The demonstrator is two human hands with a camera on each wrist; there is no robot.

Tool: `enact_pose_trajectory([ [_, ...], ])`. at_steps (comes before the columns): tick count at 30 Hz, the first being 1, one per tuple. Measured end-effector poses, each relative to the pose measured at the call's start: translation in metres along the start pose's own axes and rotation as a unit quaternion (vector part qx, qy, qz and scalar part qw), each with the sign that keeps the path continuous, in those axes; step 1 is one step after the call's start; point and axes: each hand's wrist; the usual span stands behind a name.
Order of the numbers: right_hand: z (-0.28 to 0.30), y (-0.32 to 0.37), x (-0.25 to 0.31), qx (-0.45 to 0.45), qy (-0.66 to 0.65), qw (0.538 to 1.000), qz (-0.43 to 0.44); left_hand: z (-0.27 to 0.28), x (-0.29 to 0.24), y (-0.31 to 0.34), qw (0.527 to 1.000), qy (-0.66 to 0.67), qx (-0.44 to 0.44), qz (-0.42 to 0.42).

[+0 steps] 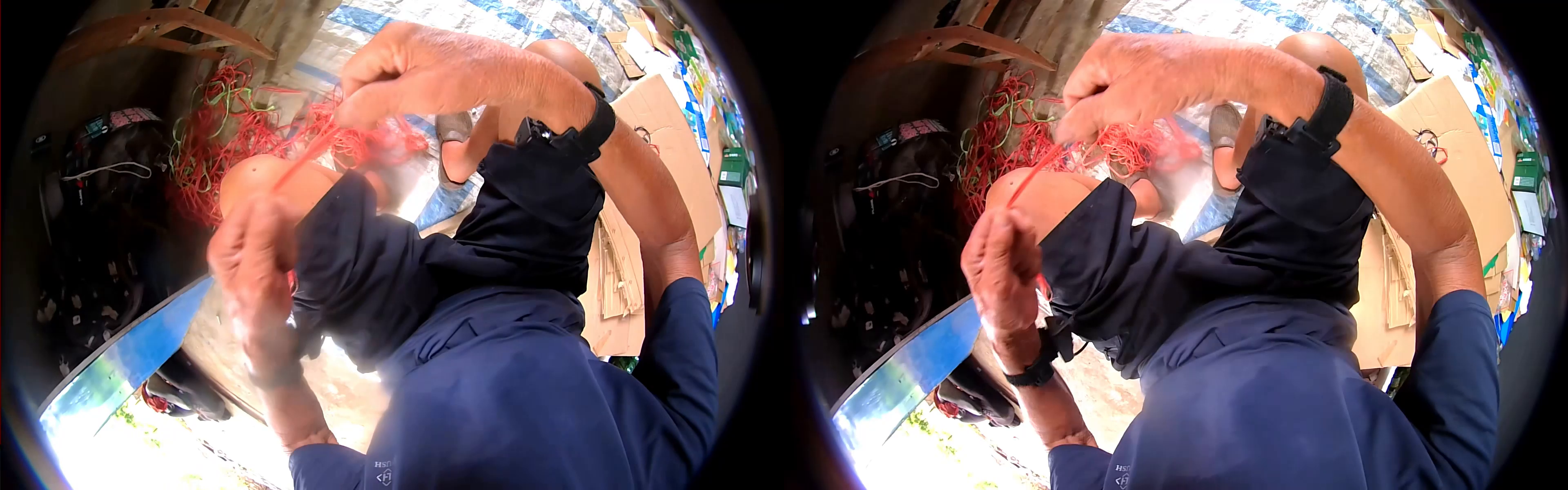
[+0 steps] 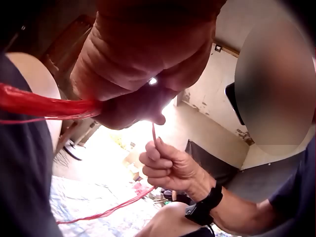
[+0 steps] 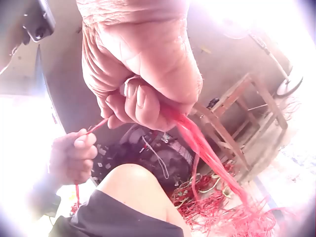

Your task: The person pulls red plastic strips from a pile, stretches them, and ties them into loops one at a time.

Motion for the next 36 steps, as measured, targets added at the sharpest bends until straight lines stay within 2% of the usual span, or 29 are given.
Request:
enact_pose_trajectory([
  [4,0.022,0.008,-0.012,-0.03,-0.01,0.999,0.014,0.044,-0.004,0.018,0.991,0.115,-0.061,0.0],
  [6,0.038,0.011,0.002,0.01,-0.034,0.996,-0.086,0.067,-0.008,0.029,0.975,0.192,-0.115,0.004],
  [7,0.039,0.012,-0.001,0.01,-0.035,0.996,-0.086,0.079,-0.01,0.035,0.963,0.239,-0.125,-0.004],
  [9,0.044,0.011,-0.008,-0.031,0.043,0.997,0.048,0.108,-0.007,0.048,0.949,0.289,-0.117,-0.043],
  [10,0.044,0.011,-0.004,-0.031,0.043,0.997,0.047,0.118,-0.007,0.055,0.943,0.302,-0.123,-0.06],
  [11,0.045,0.012,0.005,-0.021,0.052,0.998,-0.026,0.125,-0.006,0.06,0.943,0.302,-0.123,-0.06],
  [12,0.045,0.011,0.009,-0.011,0.061,0.993,-0.099,0.132,-0.006,0.065,0.939,0.298,-0.159,-0.067],
  [13,0.045,0.01,0.005,-0.01,0.061,0.993,-0.099,0.139,-0.005,0.07,0.933,0.294,-0.196,-0.074],
  [15,0.044,0.008,-0.007,-0.035,0.101,0.994,0.021,0.157,-0.002,0.078,0.927,0.306,-0.205,-0.073],
  [16,0.044,0.008,-0.01,-0.033,0.101,0.994,0.021,0.165,0.001,0.082,0.927,0.301,-0.209,-0.086],
  [18,0.043,0.006,-0.013,-0.037,0.007,0.998,-0.045,0.178,0.005,0.089,0.922,0.306,-0.212,-0.103],
  [19,0.045,0.005,-0.015,-0.035,0.008,0.998,-0.045,0.183,0.007,0.091,0.922,0.306,-0.214,-0.103],
  [21,0.05,0.003,-0.016,-0.019,0.096,0.995,-0.035,0.192,0.012,0.094,0.914,0.303,-0.245,-0.109],
  [25,0.049,0.006,-0.005,-0.019,0.091,0.993,-0.077,0.203,0.02,0.097,0.912,0.308,-0.242,-0.119],
  [28,0.043,0.01,-0.012,-0.036,-0.085,0.992,-0.087,0.209,0.024,0.098,0.908,0.316,-0.249,-0.116],
  [29,0.041,0.009,-0.019,-0.036,-0.08,0.992,-0.087,0.213,0.026,0.099,0.907,0.319,-0.248,-0.119],
  [31,0.038,0.008,-0.033,-0.075,0.043,0.996,-0.004,0.225,0.03,0.101,0.907,0.323,-0.242,-0.12],
  [36,0.059,0.018,-0.03,-0.062,0.106,0.991,-0.057,0.269,0.047,0.114,0.893,0.35,-0.247,-0.137],
])
Point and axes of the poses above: each hand's wrist, its own y-axis away from the middle knuckle, its own z-axis out of the back of the hand, x = y × z, and after that the axes turned 5 degrees about z, right-handed
